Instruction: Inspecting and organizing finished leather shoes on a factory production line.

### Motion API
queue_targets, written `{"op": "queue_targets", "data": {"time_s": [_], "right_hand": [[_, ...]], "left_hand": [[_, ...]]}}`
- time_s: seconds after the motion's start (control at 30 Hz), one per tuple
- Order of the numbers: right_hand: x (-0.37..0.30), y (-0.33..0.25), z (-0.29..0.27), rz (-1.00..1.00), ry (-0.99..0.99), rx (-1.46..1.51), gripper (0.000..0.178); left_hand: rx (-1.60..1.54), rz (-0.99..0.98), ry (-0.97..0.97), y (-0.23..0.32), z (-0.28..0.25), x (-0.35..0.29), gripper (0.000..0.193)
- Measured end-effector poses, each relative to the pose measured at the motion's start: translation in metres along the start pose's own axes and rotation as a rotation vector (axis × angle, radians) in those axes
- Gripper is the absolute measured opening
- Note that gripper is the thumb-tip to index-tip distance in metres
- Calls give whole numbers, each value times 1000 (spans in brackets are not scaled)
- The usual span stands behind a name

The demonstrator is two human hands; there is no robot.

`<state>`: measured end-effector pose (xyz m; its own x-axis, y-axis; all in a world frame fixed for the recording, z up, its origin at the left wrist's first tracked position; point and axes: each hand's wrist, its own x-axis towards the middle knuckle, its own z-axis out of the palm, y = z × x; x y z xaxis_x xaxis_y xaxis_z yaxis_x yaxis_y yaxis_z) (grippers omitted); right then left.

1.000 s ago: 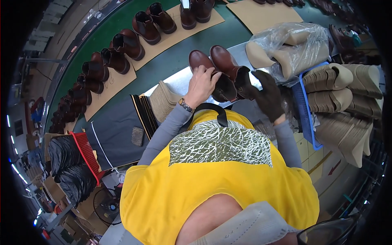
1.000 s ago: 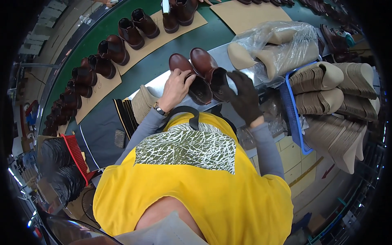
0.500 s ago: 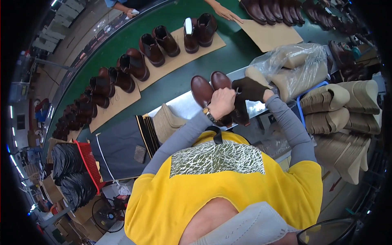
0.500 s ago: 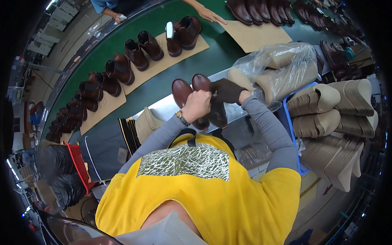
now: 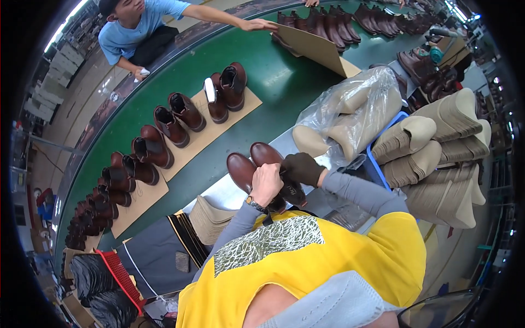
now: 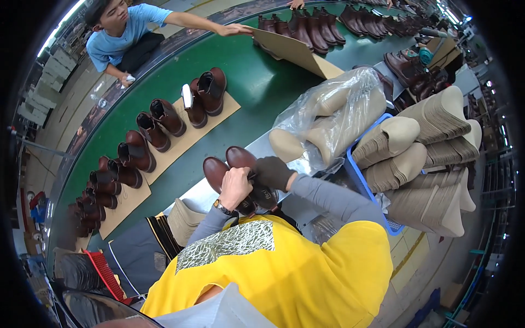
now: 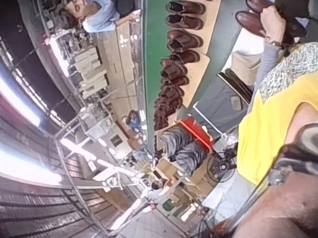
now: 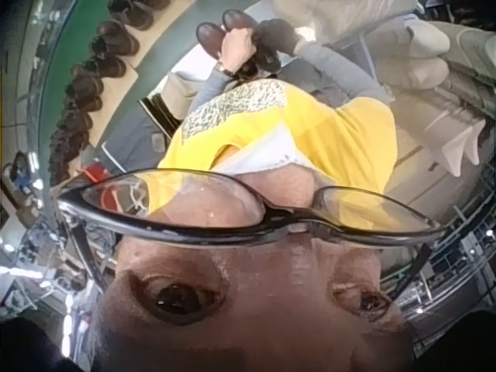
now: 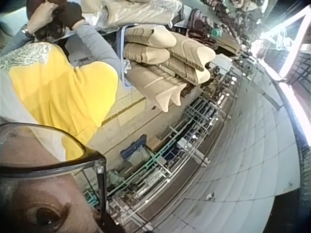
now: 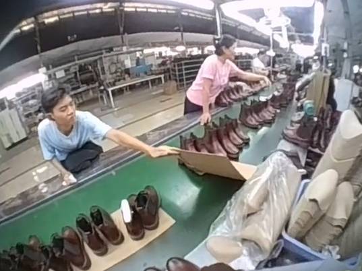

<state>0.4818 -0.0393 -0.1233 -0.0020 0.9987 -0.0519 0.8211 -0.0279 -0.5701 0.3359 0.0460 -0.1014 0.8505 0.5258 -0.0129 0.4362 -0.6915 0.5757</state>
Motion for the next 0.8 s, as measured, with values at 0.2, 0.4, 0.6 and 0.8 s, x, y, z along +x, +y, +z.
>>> {"op": "queue_targets", "data": {"time_s": [0.2,0.4,0.6,0.8], "right_hand": [[-25,-6,20,14,330,131,22],[-84,-74,-25,103,341,25,44],[-103,-67,18,79,97,105,51],[-89,-78,21,56,176,24,46]], "left_hand": [[104,50,-43,-1,-3,-9,29],[-14,188,8,-20,-48,-32,63],[-212,53,-185,-46,-55,-47,45],[-277,40,18,-55,-24,-51,27]]}}
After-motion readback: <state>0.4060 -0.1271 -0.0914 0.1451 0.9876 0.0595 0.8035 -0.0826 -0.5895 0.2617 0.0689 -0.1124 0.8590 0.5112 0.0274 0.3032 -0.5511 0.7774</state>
